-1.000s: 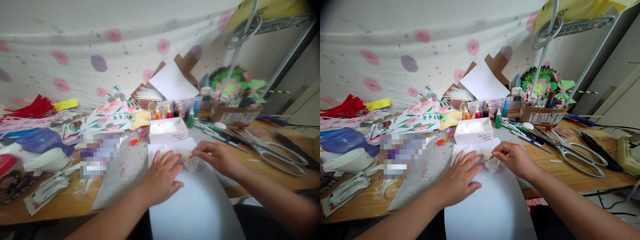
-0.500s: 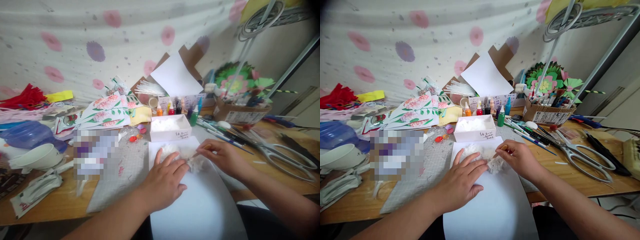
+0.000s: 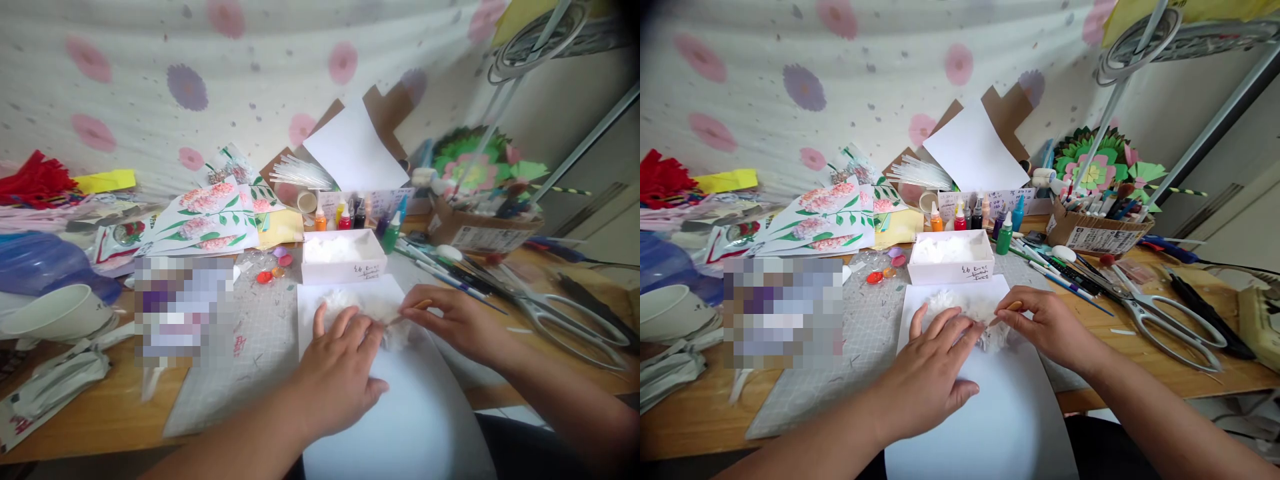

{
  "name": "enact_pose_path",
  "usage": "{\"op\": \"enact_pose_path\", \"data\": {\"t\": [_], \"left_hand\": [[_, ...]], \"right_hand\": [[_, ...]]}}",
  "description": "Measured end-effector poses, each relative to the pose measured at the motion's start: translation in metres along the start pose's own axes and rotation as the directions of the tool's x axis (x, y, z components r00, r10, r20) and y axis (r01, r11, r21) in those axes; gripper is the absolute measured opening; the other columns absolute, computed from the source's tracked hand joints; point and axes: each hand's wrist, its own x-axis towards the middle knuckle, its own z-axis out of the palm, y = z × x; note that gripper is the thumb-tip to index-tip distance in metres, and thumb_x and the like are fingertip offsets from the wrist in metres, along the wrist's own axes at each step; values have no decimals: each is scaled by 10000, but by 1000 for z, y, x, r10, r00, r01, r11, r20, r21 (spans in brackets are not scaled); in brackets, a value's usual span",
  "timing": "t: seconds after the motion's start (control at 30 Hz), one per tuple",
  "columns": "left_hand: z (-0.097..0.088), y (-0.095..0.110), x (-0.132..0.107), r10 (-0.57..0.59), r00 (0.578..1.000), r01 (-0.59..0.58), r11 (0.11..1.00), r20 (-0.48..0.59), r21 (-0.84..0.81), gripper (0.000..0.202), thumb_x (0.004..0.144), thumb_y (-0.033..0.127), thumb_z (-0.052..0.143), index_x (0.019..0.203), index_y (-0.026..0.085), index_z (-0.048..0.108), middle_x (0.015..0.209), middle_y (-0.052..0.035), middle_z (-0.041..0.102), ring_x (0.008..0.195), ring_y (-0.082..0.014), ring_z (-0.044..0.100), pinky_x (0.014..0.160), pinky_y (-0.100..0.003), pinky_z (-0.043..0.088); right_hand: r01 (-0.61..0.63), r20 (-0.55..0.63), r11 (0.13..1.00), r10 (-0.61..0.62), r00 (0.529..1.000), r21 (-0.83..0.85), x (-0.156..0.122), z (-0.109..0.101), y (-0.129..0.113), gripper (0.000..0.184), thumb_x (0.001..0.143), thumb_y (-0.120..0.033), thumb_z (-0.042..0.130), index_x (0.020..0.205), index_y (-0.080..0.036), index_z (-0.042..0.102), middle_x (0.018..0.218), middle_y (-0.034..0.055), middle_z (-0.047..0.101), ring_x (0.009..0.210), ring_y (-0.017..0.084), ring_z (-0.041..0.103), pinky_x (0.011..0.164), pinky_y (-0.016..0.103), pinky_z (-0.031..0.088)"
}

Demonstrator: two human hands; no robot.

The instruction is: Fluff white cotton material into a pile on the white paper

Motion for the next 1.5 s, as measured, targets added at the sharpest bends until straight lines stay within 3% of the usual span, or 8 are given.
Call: {"op": "enact_pose_path", "data": {"t": [0.13, 0.27, 0.4, 0.53, 0.63, 0.8, 1.07, 1.5], "left_hand": [[-1, 1, 0, -10, 1000, 11, 1000, 3, -30, 575, 820, 512, 523, 1316, 275, 354, 1292, -65, 473, 1305, -309, 270, 1059, -642, 66], [-2, -1, 0, -4, 1000, 4, 998, 1, -56, 551, 825, 531, 502, 1299, 280, 374, 1287, -71, 479, 1301, -312, 276, 1044, -658, 87], [0, -5, -1, 10, 1000, -10, 998, -7, -67, 578, 822, 539, 502, 1315, 269, 372, 1294, -89, 476, 1301, -330, 275, 1040, -662, 89], [4, -8, 0, 29, 999, -30, 997, -16, -71, 633, 792, 538, 541, 1333, 266, 358, 1300, -90, 476, 1294, -341, 286, 1043, -666, 87], [6, -10, 1, 37, 999, -39, 996, -26, -83, 659, 772, 531, 568, 1335, 268, 347, 1297, -90, 480, 1294, -337, 288, 1035, -676, 97], [9, -11, 1, 40, 998, -44, 993, -41, -107, 680, 751, 516, 597, 1334, 270, 348, 1284, -100, 490, 1295, -337, 286, 1029, -683, 86], [8, -11, -1, 39, 998, -43, 993, -41, -113, 632, 779, 506, 573, 1325, 268, 361, 1283, -101, 491, 1306, -325, 271, 1032, -673, 95], [0, -8, -3, 30, 999, -32, 994, -25, -108, 574, 803, 482, 556, 1309, 278, 377, 1300, -78, 476, 1308, -314, 269, 1033, -664, 100]], "right_hand": [[62, -119, 998, -58, 991, 27, 13, -12, -4, 239, 832, -402, 556, 750, -209, 670, 807, 54, 681, 752, 191, 623, 678, 295, 490], [81, -263, 994, -96, 960, -69, 52, -17, -12, 205, 824, -386, 565, 792, -209, 665, 856, 47, 691, 798, 194, 628, 710, 290, 475], [7, -151, 973, -43, 988, -232, 106, -4, -14, 203, 844, -321, 504, 803, -205, 665, 922, 35, 694, 795, 173, 627, 694, 261, 451], [-64, -73, 945, 43, 996, -320, 149, 17, -11, 186, 817, -270, 521, 701, -188, 641, 729, 30, 683, 615, 144, 578, 557, 239, 393], [-102, -24, 927, 100, 995, -360, 165, 26, -11, 145, 795, -237, 566, 670, -172, 599, 649, 28, 647, 568, 130, 543, 530, 233, 369], [-128, 40, 940, 148, 988, -318, 169, 25, -15, 150, 810, -193, 546, 662, -166, 554, 551, -3, 621, 498, 106, 546, 516, 219, 399], [-166, -76, 977, 157, 985, -131, 153, 4, -20, 116, 841, -204, 467, 736, -185, 513, 703, 40, 705, 598, 127, 651, 501, 185, 482], [-175, -190, 983, 181, 965, 49, 139, 4, -12, 100, 822, -209, 510, 725, -193, 529, 691, 29, 708, 577, 132, 653, 481, 195, 508]]}}
